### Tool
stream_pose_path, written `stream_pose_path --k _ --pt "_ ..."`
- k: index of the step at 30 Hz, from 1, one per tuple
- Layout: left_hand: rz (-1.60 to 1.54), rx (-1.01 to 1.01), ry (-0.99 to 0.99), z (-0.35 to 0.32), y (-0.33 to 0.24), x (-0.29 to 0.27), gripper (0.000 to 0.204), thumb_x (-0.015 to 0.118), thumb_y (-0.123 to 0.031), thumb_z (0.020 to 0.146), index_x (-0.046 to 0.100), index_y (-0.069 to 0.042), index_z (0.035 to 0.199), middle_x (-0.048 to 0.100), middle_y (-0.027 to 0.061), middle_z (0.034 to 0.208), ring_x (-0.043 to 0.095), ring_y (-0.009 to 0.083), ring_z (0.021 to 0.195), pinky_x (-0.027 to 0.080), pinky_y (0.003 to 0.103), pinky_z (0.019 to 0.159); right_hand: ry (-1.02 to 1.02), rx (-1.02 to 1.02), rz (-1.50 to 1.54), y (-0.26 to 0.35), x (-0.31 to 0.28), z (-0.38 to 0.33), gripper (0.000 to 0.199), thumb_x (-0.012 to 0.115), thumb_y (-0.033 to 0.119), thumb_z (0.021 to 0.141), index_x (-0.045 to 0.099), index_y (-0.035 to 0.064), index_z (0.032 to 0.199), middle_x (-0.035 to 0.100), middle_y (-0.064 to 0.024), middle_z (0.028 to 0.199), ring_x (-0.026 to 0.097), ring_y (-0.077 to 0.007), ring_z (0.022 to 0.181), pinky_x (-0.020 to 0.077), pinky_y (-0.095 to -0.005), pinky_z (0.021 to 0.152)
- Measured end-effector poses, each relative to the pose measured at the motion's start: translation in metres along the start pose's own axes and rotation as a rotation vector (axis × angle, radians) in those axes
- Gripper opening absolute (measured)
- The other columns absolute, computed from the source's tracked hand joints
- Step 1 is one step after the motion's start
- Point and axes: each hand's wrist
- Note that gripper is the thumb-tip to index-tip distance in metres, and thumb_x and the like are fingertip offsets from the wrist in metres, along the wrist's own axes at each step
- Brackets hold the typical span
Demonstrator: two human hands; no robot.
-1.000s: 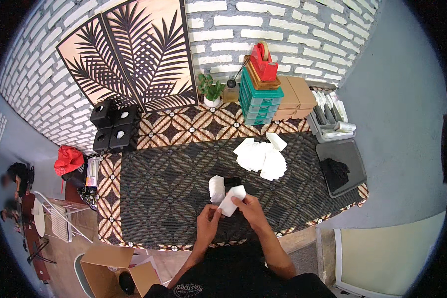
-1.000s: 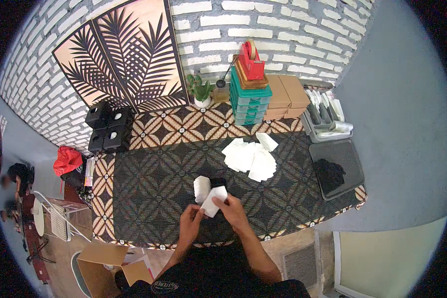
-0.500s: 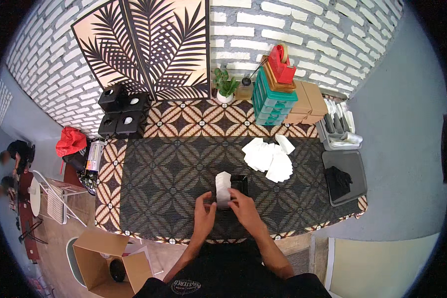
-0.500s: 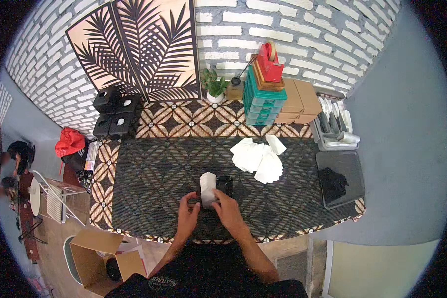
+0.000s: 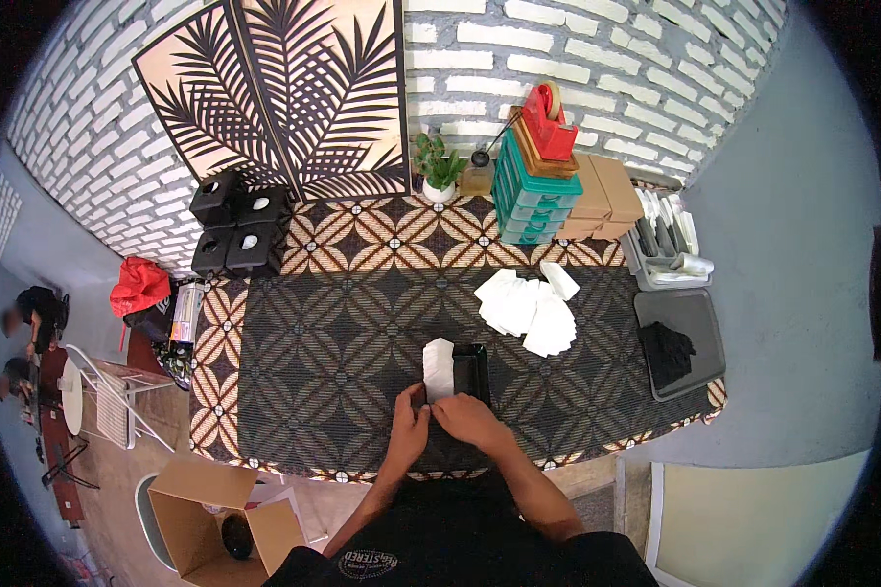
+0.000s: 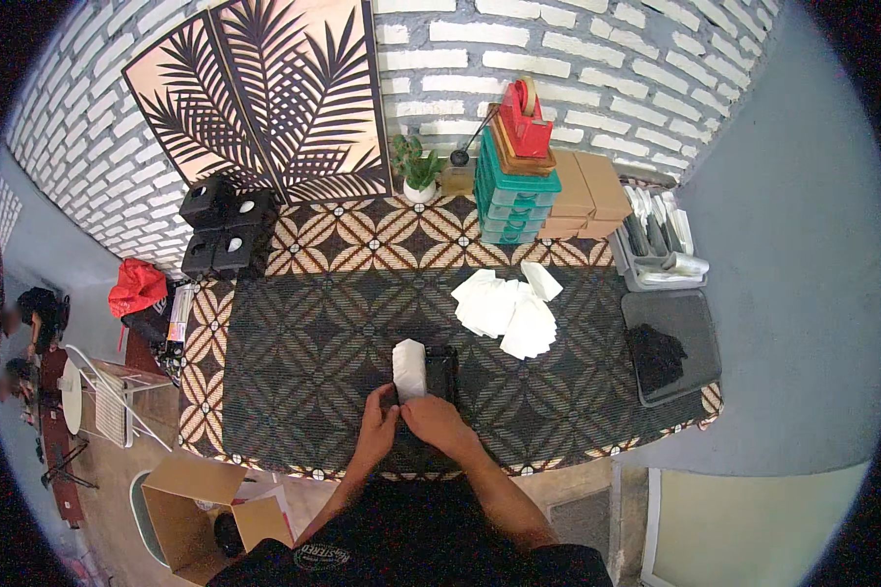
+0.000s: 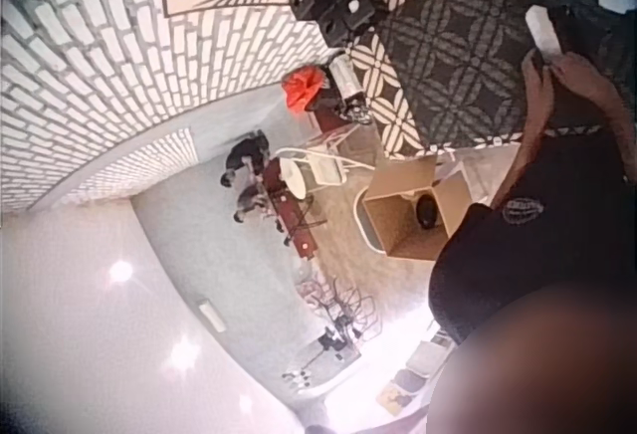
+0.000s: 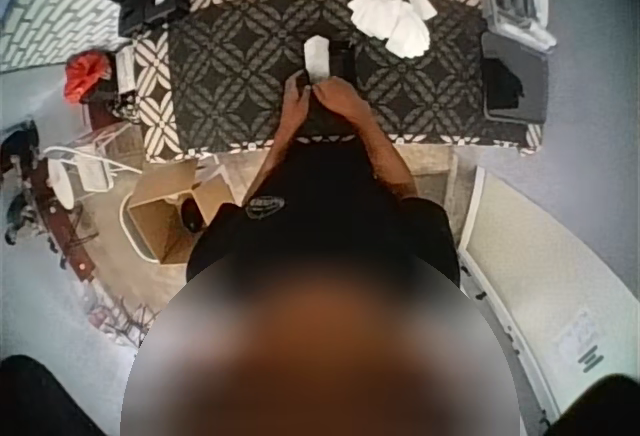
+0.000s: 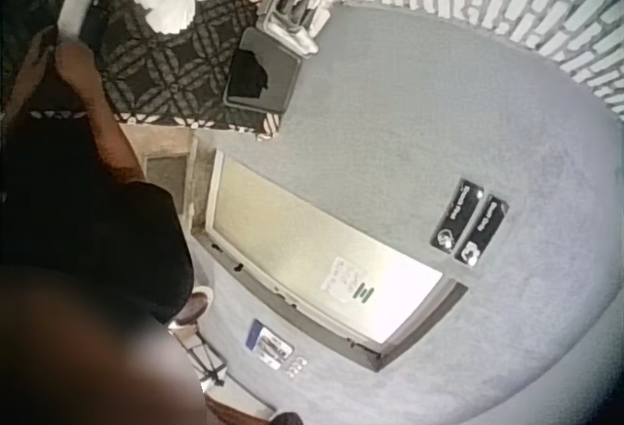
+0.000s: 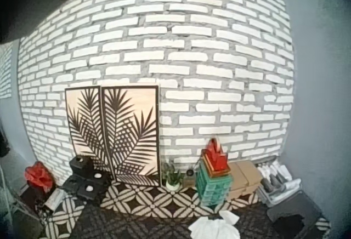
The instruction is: Folding white paper sheets into small boxes and arranging them.
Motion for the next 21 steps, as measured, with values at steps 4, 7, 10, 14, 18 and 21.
stream_pose_path --k 4,7,10,14,18,21 --pt "-0.036 -0.028 0.03 0.003 -0.001 0.002 0.042 0.052 -0.003 0.092 0.041 0.001 0.133 0.045 0.0178 0.128 0.049 0.0269 0.115 0.04 0.033 0.097 -0.023 -0.093 -0.041 -0.009 0.012 0.02 0.022 0.052 0.017 0.088 0.062 -0.0025 0.087 0.064 -0.0214 0.083 0.063 -0.0394 0.081 0.0498 -0.0492 0.072" --pt "-0.057 -0.051 0.036 0.003 -0.003 0.0 0.043 0.051 -0.002 0.092 0.041 0.002 0.133 0.045 0.018 0.129 0.048 0.0273 0.117 0.039 0.034 0.098 -0.132 -0.077 0.007 -0.006 0.016 0.022 0.021 0.052 0.016 0.088 0.061 -0.0027 0.09 0.063 -0.0221 0.087 0.063 -0.0399 0.082 0.0498 -0.0495 0.073" --pt "-0.022 -0.046 0.037 0.004 -0.008 -0.002 0.044 0.052 -0.002 0.091 0.04 0.002 0.133 0.046 0.0183 0.129 0.049 0.027 0.117 0.041 0.034 0.097 -0.021 -0.016 0.013 -0.006 0.013 0.023 0.02 0.051 0.014 0.088 0.06 -0.0027 0.095 0.063 -0.0224 0.092 0.062 -0.0401 0.084 0.0496 -0.0496 0.074" --pt "0.05 -0.041 0.02 0.006 -0.015 -0.003 0.046 0.055 -0.002 0.088 0.042 0.003 0.132 0.048 0.0198 0.127 0.054 0.0286 0.111 0.047 0.035 0.088 -0.153 -0.049 0.056 -0.003 0.01 0.024 0.019 0.05 0.012 0.089 0.059 -0.004 0.094 0.063 -0.0234 0.094 0.062 -0.0395 0.088 0.0494 -0.0493 0.076" --pt "0.093 -0.084 -0.049 0.011 -0.043 -0.005 0.046 0.056 0.004 0.082 0.047 0.004 0.126 0.055 0.0202 0.115 0.059 0.0272 0.096 0.049 0.035 0.078 -0.101 -0.051 0.164 -0.004 0.0 0.023 0.02 0.051 0.012 0.09 0.06 -0.0038 0.099 0.064 -0.0239 0.099 0.062 -0.0384 0.093 0.0501 -0.047 0.078" --pt "0.203 -0.087 -0.17 0.013 -0.051 -0.015 0.041 0.056 0.005 0.08 0.052 0.006 0.12 0.057 0.0205 0.111 0.061 0.0269 0.088 0.049 0.035 0.074 -0.273 -0.34 0.468 0.004 -0.022 0.014 0.023 0.055 0.014 0.093 0.062 -0.0005 0.109 0.066 -0.018 0.097 0.065 -0.0348 0.088 0.0517 -0.0411 0.076"
Point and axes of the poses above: each hand's wrist, its own z-axis towards the middle knuckle, its own x-axis out of the palm, y = z × x
